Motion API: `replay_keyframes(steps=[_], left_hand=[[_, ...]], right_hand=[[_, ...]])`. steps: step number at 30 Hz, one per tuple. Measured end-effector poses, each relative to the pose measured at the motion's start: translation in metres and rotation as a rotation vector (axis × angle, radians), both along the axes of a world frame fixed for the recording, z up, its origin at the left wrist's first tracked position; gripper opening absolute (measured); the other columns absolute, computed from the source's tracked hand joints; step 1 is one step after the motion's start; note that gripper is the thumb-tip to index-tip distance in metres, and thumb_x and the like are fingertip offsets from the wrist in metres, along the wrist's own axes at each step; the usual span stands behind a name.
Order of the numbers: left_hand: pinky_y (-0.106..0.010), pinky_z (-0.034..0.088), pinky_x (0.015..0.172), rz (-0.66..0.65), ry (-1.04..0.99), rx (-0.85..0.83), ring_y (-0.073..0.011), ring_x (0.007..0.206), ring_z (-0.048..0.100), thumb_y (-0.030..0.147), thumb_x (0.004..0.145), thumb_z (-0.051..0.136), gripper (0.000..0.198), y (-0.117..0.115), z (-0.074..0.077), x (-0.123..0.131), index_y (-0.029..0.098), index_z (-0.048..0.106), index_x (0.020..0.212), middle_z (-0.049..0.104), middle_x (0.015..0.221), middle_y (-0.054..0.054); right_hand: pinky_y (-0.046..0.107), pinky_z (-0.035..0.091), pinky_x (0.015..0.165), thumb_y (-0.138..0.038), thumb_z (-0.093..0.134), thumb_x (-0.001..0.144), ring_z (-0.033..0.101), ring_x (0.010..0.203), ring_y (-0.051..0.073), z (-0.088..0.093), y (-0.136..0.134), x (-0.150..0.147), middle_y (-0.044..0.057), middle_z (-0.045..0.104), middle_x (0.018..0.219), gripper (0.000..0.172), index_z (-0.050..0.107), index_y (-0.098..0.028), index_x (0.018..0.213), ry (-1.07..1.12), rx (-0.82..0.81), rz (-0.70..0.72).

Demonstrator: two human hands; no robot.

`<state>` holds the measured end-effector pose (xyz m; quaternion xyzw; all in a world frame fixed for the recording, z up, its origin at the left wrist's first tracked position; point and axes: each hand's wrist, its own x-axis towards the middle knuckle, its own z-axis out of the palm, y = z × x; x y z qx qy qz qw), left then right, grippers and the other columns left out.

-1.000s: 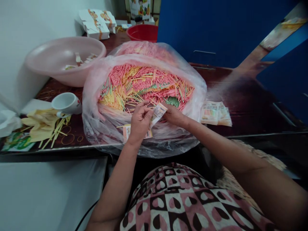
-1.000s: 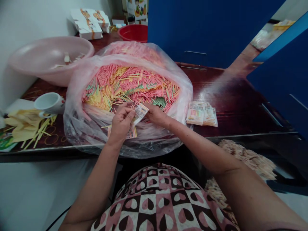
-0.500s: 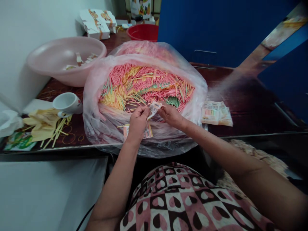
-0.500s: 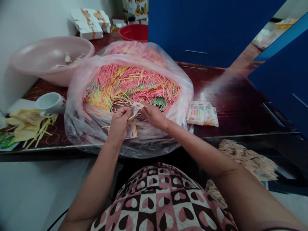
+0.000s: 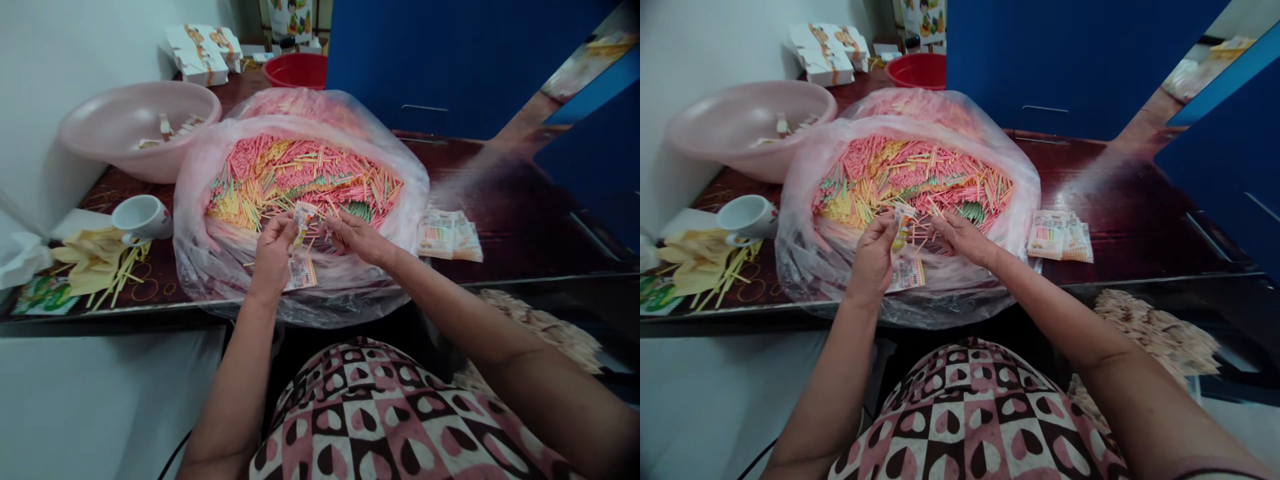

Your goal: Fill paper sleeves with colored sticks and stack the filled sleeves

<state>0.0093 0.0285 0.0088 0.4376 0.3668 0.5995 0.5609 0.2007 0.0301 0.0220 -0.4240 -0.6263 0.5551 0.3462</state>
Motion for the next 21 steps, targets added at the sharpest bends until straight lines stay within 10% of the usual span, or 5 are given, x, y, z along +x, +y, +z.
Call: replay_keyframes(steps=[6, 13, 21], left_hand=[[-0.031, 0.054, 0.086, -0.2, 0.176, 0.03, -0.017, 0.092, 0.065, 0.05, 0.082, 0.08, 0.034, -0.001, 0.011, 0.011, 0.02, 0.063, 0.075, 0.07, 0.102, -0.005], [-0.025, 0.051, 0.065, 0.085, 0.062, -0.065, -0.011, 0.062, 0.056, 0.051, 0.086, 0.075, 0.034, 0.011, 0.003, 0.013, 0.024, 0.054, 0.08, 0.057, 0.07, 0.004], [-0.025, 0.05, 0.069, -0.063, 0.155, -0.038, -0.0115, 0.069, 0.057, 0.045, 0.087, 0.076, 0.029, 0.001, 0.002, 0.019, 0.021, 0.061, 0.08, 0.061, 0.075, 0.002]], right_hand=[[0.027, 0.035, 0.057, -0.073, 0.042, 0.099, 0.043, 0.061, 0.012, -0.003, 0.004, 0.0, -0.002, 0.048, 0.065, 0.058, 0.049, -0.022, 0.073, -0.245, 0.23, 0.14], [0.027, 0.04, 0.06, -0.059, 0.051, 0.101, 0.043, 0.062, 0.012, -0.006, 0.0, 0.002, -0.004, 0.048, 0.067, 0.043, 0.046, -0.023, 0.078, -0.189, 0.181, 0.035], [0.025, 0.027, 0.048, -0.085, 0.054, 0.086, 0.032, 0.056, 0.011, -0.004, 0.005, -0.008, -0.005, 0.037, 0.067, 0.061, 0.043, -0.025, 0.079, -0.003, 0.082, -0.009]])
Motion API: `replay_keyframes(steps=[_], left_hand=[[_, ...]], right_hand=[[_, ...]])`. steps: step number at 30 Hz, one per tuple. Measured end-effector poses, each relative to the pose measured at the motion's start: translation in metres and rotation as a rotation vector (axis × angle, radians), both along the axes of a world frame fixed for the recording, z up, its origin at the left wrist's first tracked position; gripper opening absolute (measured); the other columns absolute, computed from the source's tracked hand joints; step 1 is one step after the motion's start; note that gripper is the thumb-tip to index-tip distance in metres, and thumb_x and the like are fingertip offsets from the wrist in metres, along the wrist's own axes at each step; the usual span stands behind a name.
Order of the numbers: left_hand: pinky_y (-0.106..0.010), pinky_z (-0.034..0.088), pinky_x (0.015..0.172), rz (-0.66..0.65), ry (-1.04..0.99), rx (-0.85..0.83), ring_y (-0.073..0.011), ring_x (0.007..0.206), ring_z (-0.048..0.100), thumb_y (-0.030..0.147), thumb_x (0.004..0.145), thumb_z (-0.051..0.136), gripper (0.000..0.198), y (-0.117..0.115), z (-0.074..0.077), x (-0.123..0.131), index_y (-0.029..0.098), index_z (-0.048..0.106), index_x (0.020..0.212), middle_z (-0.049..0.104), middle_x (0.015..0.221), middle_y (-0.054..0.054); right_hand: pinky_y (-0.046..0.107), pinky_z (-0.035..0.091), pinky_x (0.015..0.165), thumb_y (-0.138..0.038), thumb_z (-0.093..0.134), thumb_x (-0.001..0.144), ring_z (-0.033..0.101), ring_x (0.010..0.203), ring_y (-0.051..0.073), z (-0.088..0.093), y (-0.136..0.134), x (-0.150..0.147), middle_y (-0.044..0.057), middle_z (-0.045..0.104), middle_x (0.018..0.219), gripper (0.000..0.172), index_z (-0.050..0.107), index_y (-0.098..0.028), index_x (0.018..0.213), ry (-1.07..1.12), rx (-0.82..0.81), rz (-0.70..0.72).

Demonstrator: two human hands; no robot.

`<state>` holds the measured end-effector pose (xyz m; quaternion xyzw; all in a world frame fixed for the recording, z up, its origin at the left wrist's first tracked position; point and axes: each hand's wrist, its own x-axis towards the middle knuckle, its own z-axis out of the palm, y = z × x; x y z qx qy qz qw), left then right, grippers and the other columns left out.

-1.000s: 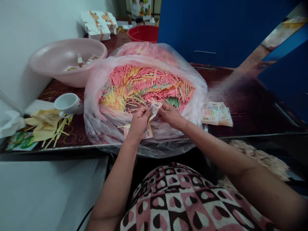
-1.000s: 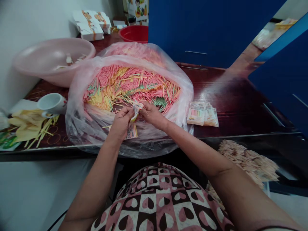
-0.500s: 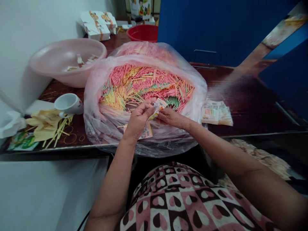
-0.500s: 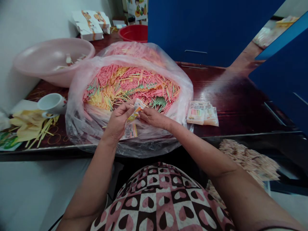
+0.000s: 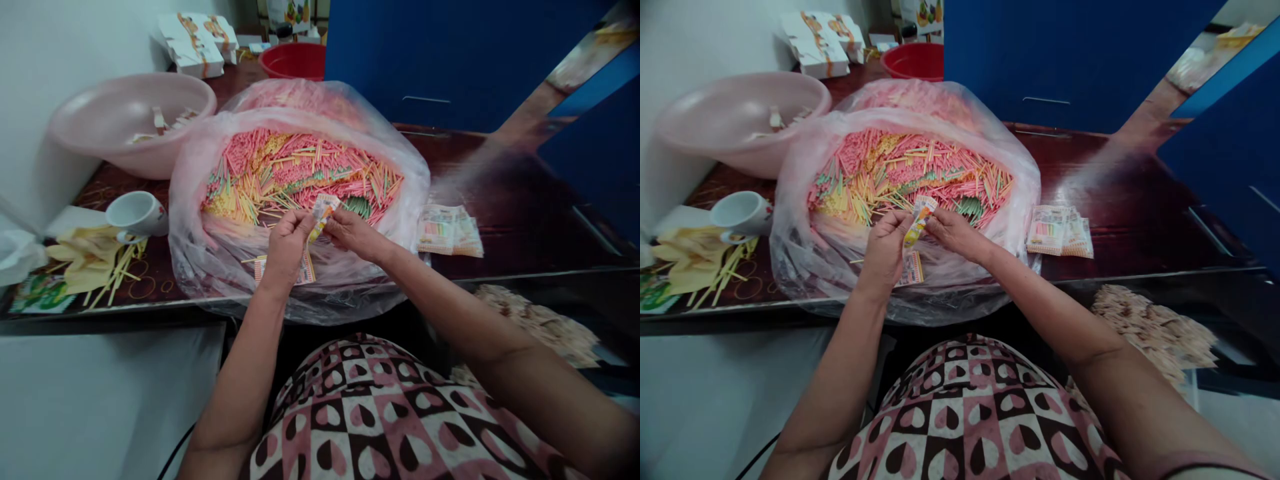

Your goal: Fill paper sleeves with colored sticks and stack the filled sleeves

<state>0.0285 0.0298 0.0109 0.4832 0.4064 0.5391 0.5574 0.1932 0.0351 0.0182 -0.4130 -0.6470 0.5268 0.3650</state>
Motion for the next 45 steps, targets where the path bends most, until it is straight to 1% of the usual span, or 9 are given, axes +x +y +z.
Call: replay_keyframes(steps=[5, 10, 17, 23, 29, 33, 36, 41, 45], left_hand=[[-0.028, 0.056, 0.084, 0.019, 0.0, 0.026, -0.0147, 0.093, 0.068, 0.041, 0.09, 0.071, 0.026, 0.002, 0.004, 0.006, 0.02, 0.06, 0.079, 0.07, 0.103, -0.003], [-0.033, 0.054, 0.099, -0.026, 0.072, 0.06, -0.0192, 0.114, 0.068, 0.034, 0.093, 0.065, 0.019, 0.0, 0.003, 0.001, 0.02, 0.062, 0.08, 0.07, 0.126, -0.007], [-0.043, 0.045, 0.108, -0.156, 0.684, 0.348, -0.026, 0.121, 0.065, 0.025, 0.094, 0.06, 0.014, -0.024, -0.002, -0.015, 0.022, 0.065, 0.081, 0.075, 0.123, -0.01], [-0.045, 0.043, 0.097, -0.278, 1.045, 0.503, -0.0275, 0.101, 0.064, 0.025, 0.097, 0.057, 0.017, -0.042, -0.013, -0.01, 0.021, 0.062, 0.082, 0.076, 0.099, -0.01], [-0.041, 0.042, 0.092, -0.301, 1.046, 0.551, -0.0247, 0.093, 0.062, 0.027, 0.099, 0.055, 0.019, -0.041, -0.017, -0.013, 0.022, 0.061, 0.081, 0.072, 0.09, -0.007], [-0.041, 0.044, 0.092, -0.317, 1.006, 0.53, -0.0241, 0.091, 0.063, 0.027, 0.098, 0.057, 0.018, -0.04, -0.016, -0.015, 0.022, 0.062, 0.081, 0.072, 0.087, -0.006], [-0.04, 0.047, 0.091, -0.317, 0.931, 0.509, -0.0239, 0.094, 0.066, 0.026, 0.099, 0.055, 0.018, -0.041, -0.013, -0.018, 0.022, 0.062, 0.082, 0.074, 0.093, -0.007], [-0.043, 0.047, 0.104, -0.209, 0.86, 0.522, -0.0262, 0.118, 0.065, 0.024, 0.099, 0.053, 0.016, -0.041, -0.007, -0.035, 0.021, 0.064, 0.088, 0.074, 0.123, -0.012], [-0.046, 0.045, 0.109, -0.172, 0.941, 0.549, -0.0266, 0.113, 0.066, 0.022, 0.097, 0.056, 0.013, -0.037, -0.01, -0.046, 0.022, 0.063, 0.085, 0.076, 0.114, -0.01]], right_hand=[[0.025, 0.029, 0.05, -0.084, 0.051, 0.089, 0.037, 0.061, 0.011, -0.003, 0.003, -0.008, -0.003, 0.041, 0.07, 0.06, 0.044, -0.024, 0.08, 0.001, 0.046, 0.004], [0.025, 0.025, 0.049, -0.062, 0.053, 0.096, 0.032, 0.054, 0.011, 0.002, 0.009, -0.002, -0.005, 0.038, 0.062, 0.043, 0.042, -0.025, 0.077, -0.059, -0.002, -0.119], [0.025, 0.021, 0.047, -0.033, 0.053, 0.088, 0.026, 0.048, 0.009, 0.015, 0.023, 0.038, -0.007, 0.045, 0.064, 0.012, 0.052, -0.023, 0.095, -0.031, -0.038, -0.272], [0.028, 0.03, 0.06, -0.034, 0.057, 0.091, 0.041, 0.06, 0.013, 0.013, 0.017, 0.057, -0.003, 0.046, 0.06, 0.024, 0.059, -0.02, 0.073, -0.662, 0.345, -0.202], [0.03, 0.037, 0.066, -0.025, 0.062, 0.092, 0.069, 0.082, 0.024, 0.022, 0.014, 0.058, 0.006, 0.079, 0.088, 0.027, 0.081, -0.029, 0.111, -1.295, 0.348, 0.091], [0.031, 0.04, 0.068, -0.015, 0.06, 0.091, 0.072, 0.085, 0.027, 0.025, 0.013, 0.044, 0.011, 0.08, 0.09, 0.028, 0.08, -0.024, 0.108, -1.448, 0.395, 0.173], [0.03, 0.037, 0.066, -0.018, 0.061, 0.091, 0.07, 0.08, 0.025, 0.023, 0.016, 0.042, 0.011, 0.078, 0.087, 0.023, 0.078, -0.021, 0.105, -1.411, 0.392, 0.165], [0.028, 0.034, 0.065, -0.03, 0.057, 0.097, 0.058, 0.069, 0.017, 0.015, 0.032, 0.04, 0.004, 0.069, 0.074, 0.022, 0.074, -0.017, 0.09, -1.004, 0.399, -0.001], [0.029, 0.031, 0.063, -0.036, 0.057, 0.098, 0.052, 0.065, 0.016, 0.01, 0.041, 0.009, 0.003, 0.061, 0.066, 0.03, 0.07, -0.017, 0.078, -0.929, 0.359, -0.107]])
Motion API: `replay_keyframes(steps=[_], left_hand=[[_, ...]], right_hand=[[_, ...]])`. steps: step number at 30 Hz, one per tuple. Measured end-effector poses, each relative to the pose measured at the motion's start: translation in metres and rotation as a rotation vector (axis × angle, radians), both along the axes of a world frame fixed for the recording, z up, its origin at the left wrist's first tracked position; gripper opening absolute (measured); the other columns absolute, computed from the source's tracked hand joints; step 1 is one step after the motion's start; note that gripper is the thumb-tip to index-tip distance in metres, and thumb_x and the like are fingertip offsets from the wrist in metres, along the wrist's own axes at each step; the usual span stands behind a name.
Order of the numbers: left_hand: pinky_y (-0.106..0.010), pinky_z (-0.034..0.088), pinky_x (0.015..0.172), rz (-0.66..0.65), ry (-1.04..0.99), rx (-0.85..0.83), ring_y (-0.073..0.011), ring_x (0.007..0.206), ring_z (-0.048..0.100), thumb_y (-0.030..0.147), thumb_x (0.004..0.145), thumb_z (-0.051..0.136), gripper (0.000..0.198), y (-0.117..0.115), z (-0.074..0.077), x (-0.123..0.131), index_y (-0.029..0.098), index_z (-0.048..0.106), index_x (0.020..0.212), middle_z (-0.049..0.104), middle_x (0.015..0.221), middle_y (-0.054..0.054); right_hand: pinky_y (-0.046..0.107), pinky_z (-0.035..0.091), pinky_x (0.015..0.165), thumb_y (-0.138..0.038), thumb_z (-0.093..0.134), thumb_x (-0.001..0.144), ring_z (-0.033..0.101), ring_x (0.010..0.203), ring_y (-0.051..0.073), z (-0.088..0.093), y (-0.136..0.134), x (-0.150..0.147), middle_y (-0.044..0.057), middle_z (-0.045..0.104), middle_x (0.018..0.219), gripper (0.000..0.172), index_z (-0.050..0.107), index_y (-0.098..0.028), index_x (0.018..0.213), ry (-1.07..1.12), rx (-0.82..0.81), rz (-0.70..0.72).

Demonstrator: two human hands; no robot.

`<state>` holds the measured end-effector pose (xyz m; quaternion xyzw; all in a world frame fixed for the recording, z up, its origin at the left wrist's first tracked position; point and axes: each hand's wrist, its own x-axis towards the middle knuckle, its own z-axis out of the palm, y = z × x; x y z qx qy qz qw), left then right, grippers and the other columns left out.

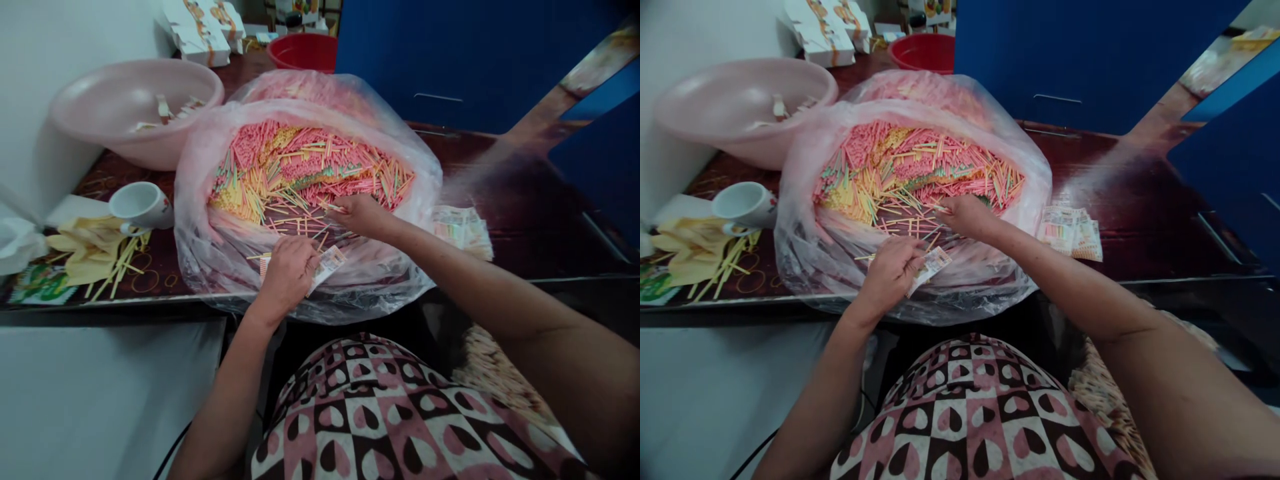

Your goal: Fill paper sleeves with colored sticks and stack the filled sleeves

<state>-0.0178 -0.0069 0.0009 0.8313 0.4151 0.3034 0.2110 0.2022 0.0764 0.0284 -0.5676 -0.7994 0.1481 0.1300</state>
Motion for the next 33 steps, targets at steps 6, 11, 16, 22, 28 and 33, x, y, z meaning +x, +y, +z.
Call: replay_keyframes(steps=[6, 11, 16, 22, 28, 33], left_hand=[[-0.043, 0.05, 0.094, 0.011, 0.09, 0.017, -0.0266, 0.097, 0.065, 0.022, 0.098, 0.053, 0.016, -0.004, -0.007, -0.003, 0.022, 0.059, 0.083, 0.073, 0.096, -0.01], [-0.04, 0.051, 0.087, 0.016, 0.112, -0.014, -0.0265, 0.094, 0.064, 0.021, 0.099, 0.051, 0.018, -0.009, -0.005, -0.004, 0.021, 0.059, 0.083, 0.07, 0.093, -0.01], [-0.037, 0.051, 0.084, 0.032, 0.112, -0.036, -0.0247, 0.091, 0.063, 0.021, 0.099, 0.052, 0.018, -0.008, -0.006, -0.005, 0.022, 0.058, 0.082, 0.068, 0.089, -0.008], [-0.036, 0.05, 0.084, 0.042, 0.081, -0.04, -0.024, 0.094, 0.064, 0.021, 0.099, 0.053, 0.017, -0.008, -0.01, -0.007, 0.022, 0.06, 0.083, 0.07, 0.092, -0.007], [-0.037, 0.049, 0.088, 0.038, 0.015, -0.052, -0.0243, 0.096, 0.065, 0.022, 0.099, 0.053, 0.018, -0.007, -0.012, -0.007, 0.021, 0.062, 0.084, 0.074, 0.097, -0.008], [-0.036, 0.05, 0.087, 0.038, -0.059, -0.113, -0.0239, 0.097, 0.067, 0.022, 0.097, 0.056, 0.015, -0.004, -0.013, -0.008, 0.022, 0.064, 0.084, 0.075, 0.098, -0.007]], right_hand=[[0.031, 0.045, 0.073, -0.049, 0.06, 0.099, 0.069, 0.088, 0.026, -0.006, -0.001, -0.049, 0.016, 0.078, 0.098, 0.037, 0.075, -0.015, 0.102, -0.152, -0.073, -0.077], [0.036, 0.052, 0.08, -0.062, 0.066, 0.092, 0.073, 0.103, 0.034, -0.005, -0.009, -0.068, 0.02, 0.078, 0.11, 0.054, 0.073, -0.013, 0.115, -0.219, -0.122, -0.038], [0.033, 0.051, 0.078, -0.044, 0.057, 0.099, 0.074, 0.103, 0.031, 0.0, -0.009, -0.081, 0.018, 0.079, 0.111, 0.041, 0.073, -0.015, 0.122, -0.266, -0.143, 0.046], [0.029, 0.041, 0.071, -0.046, 0.05, 0.104, 0.068, 0.085, 0.022, -0.002, -0.003, -0.066, 0.01, 0.078, 0.098, 0.04, 0.078, -0.017, 0.111, -0.185, -0.144, 0.114], [0.028, 0.038, 0.074, -0.03, 0.058, 0.1, 0.056, 0.082, 0.018, -0.03, 0.004, -0.037, 0.009, 0.069, 0.095, 0.021, 0.068, -0.016, 0.089, 0.025, 0.066, 0.14], [0.029, 0.036, 0.068, -0.035, 0.05, 0.102, 0.047, 0.07, 0.016, -0.037, 0.004, -0.025, 0.001, 0.057, 0.074, 0.028, 0.054, -0.021, 0.078, 0.347, 0.106, 0.073]])
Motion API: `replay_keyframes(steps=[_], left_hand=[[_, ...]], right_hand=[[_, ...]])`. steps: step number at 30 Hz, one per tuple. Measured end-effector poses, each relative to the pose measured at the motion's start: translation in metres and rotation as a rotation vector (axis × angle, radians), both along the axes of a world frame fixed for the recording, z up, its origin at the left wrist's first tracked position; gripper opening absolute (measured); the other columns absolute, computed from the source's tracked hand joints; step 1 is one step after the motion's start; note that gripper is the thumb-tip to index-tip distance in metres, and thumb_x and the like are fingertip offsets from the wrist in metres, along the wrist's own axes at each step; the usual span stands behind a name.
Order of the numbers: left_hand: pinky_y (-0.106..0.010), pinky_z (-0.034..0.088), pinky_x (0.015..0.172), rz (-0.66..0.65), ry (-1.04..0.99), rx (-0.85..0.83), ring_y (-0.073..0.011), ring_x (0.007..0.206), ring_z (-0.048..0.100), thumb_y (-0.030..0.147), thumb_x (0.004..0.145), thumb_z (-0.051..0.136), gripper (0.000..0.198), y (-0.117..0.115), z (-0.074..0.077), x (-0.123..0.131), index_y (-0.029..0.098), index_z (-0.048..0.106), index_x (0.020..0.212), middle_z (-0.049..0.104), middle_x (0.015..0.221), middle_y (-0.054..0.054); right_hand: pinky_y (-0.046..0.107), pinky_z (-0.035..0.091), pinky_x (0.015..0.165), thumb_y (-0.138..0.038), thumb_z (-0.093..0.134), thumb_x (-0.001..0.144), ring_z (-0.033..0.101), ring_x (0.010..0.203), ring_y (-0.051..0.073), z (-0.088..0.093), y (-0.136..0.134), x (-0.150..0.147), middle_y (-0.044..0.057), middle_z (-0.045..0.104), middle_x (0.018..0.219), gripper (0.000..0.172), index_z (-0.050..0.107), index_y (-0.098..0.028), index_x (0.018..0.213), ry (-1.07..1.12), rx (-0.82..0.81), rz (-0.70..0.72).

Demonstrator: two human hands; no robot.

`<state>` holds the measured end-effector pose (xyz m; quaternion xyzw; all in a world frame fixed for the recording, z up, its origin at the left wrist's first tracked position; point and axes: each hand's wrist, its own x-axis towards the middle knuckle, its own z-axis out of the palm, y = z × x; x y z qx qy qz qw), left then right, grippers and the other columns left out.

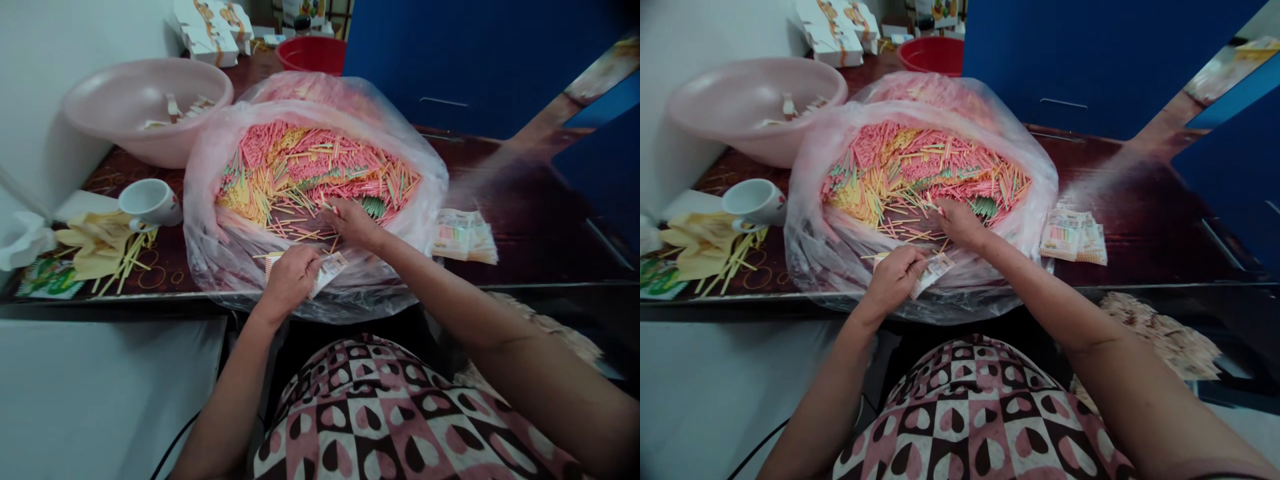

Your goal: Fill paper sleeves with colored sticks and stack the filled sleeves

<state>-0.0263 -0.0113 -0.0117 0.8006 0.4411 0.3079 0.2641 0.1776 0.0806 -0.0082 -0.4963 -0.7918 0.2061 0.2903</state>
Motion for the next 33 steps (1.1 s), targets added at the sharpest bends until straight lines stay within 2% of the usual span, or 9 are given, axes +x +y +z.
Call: replay_keyframes(steps=[8, 11, 14, 17, 21, 24, 26, 30, 33], left_hand=[[-0.038, 0.05, 0.091, 0.015, -0.037, -0.077, -0.0235, 0.1, 0.067, 0.024, 0.095, 0.054, 0.016, 0.001, 0.004, 0.001, 0.022, 0.063, 0.081, 0.077, 0.103, -0.007], [-0.039, 0.05, 0.091, 0.019, -0.037, -0.1, -0.0245, 0.1, 0.067, 0.025, 0.093, 0.054, 0.016, 0.002, 0.006, 0.002, 0.022, 0.063, 0.08, 0.077, 0.103, -0.008], [-0.04, 0.05, 0.093, 0.03, -0.051, -0.127, -0.0253, 0.101, 0.067, 0.027, 0.092, 0.054, 0.016, 0.002, 0.007, 0.002, 0.022, 0.063, 0.08, 0.077, 0.104, -0.008], [-0.04, 0.049, 0.093, 0.039, -0.105, -0.176, -0.0252, 0.102, 0.068, 0.03, 0.09, 0.057, 0.015, 0.002, 0.009, 0.001, 0.022, 0.065, 0.081, 0.077, 0.105, -0.008], [-0.037, 0.052, 0.091, 0.088, -0.32, -0.262, -0.0238, 0.102, 0.069, 0.038, 0.092, 0.059, 0.02, 0.004, 0.009, 0.001, 0.022, 0.067, 0.083, 0.077, 0.112, -0.008], [-0.034, 0.052, 0.094, 0.17, -0.552, -0.268, -0.0223, 0.107, 0.069, 0.042, 0.092, 0.064, 0.023, 0.005, 0.01, 0.003, 0.021, 0.068, 0.083, 0.075, 0.114, -0.007], [-0.032, 0.054, 0.088, 0.226, -0.686, -0.295, -0.0194, 0.097, 0.069, 0.044, 0.089, 0.072, 0.023, 0.006, 0.01, 0.006, 0.021, 0.07, 0.084, 0.075, 0.104, -0.004], [-0.024, 0.05, 0.065, 0.338, -0.911, -0.38, -0.0117, 0.067, 0.06, 0.047, 0.079, 0.083, 0.03, 0.009, 0.011, 0.013, 0.021, 0.069, 0.082, 0.068, 0.075, 0.002], [-0.023, 0.051, 0.067, 0.386, -1.012, -0.391, -0.0102, 0.069, 0.061, 0.047, 0.071, 0.089, 0.036, 0.012, 0.013, 0.018, 0.021, 0.067, 0.081, 0.067, 0.075, 0.003]], right_hand=[[0.029, 0.042, 0.064, -0.067, 0.044, 0.099, 0.05, 0.06, 0.014, 0.01, -0.017, 0.006, -0.001, 0.056, 0.06, 0.055, 0.052, -0.023, 0.067, 0.448, -0.208, 0.037], [0.028, 0.04, 0.061, -0.069, 0.053, 0.093, 0.046, 0.058, 0.013, 0.006, -0.022, 0.005, -0.004, 0.05, 0.058, 0.051, 0.049, -0.024, 0.07, 0.546, -0.272, 0.01], [0.028, 0.042, 0.066, -0.063, 0.067, 0.084, 0.049, 0.068, 0.013, 0.004, -0.025, 0.002, -0.003, 0.055, 0.07, 0.043, 0.056, -0.022, 0.082, 0.591, -0.261, -0.014], [0.028, 0.04, 0.069, -0.066, 0.071, 0.079, 0.047, 0.07, 0.013, 0.004, -0.027, 0.0, -0.003, 0.054, 0.074, 0.047, 0.056, -0.022, 0.078, 0.631, -0.266, -0.073], [0.03, 0.036, 0.064, -0.08, 0.056, 0.085, 0.039, 0.062, 0.012, 0.01, -0.031, 0.002, -0.004, 0.042, 0.062, 0.061, 0.045, -0.023, 0.065, 0.588, -0.263, -0.105], [0.03, 0.038, 0.066, -0.085, 0.046, 0.088, 0.044, 0.062, 0.013, 0.018, -0.031, 0.004, -0.002, 0.046, 0.06, 0.068, 0.046, -0.023, 0.062, 0.493, -0.204, -0.075], [0.03, 0.04, 0.066, -0.086, 0.044, 0.089, 0.047, 0.062, 0.013, 0.022, -0.03, 0.004, -0.001, 0.049, 0.059, 0.069, 0.048, -0.022, 0.062, 0.493, -0.198, -0.054], [0.029, 0.044, 0.067, -0.078, 0.043, 0.094, 0.051, 0.063, 0.014, 0.02, -0.025, 0.001, 0.0, 0.055, 0.063, 0.063, 0.057, -0.021, 0.07, 0.568, -0.173, -0.056], [0.028, 0.044, 0.068, -0.067, 0.055, 0.093, 0.051, 0.067, 0.014, 0.006, -0.02, -0.002, 0.001, 0.057, 0.067, 0.053, 0.056, -0.021, 0.066, 0.447, -0.149, -0.031]])
